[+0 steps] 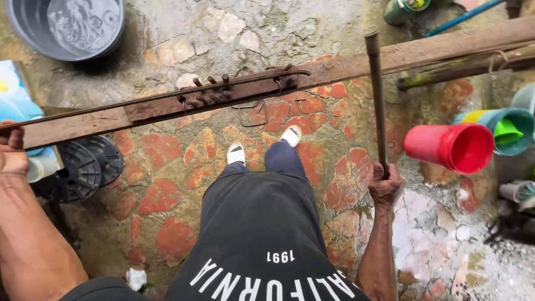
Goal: Bending metal rebar into rectangular stirrups using a manual bending jig and a lever pipe.
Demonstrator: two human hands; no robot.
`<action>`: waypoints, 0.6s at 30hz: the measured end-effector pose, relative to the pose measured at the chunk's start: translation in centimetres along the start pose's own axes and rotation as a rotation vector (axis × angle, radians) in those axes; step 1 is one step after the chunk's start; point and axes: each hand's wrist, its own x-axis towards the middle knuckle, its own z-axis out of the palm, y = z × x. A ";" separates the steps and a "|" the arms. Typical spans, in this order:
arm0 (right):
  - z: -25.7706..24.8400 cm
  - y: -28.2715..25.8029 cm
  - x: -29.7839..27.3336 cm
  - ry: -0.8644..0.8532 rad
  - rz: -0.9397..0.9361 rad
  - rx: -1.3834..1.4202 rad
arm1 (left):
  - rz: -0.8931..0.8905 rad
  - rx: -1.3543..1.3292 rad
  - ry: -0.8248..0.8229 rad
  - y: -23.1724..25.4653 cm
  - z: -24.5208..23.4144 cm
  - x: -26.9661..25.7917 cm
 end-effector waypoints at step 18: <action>-8.1 6.3 5.5 -0.189 -0.328 -0.496 | -0.532 0.344 -0.105 -2.6 0.9 -0.5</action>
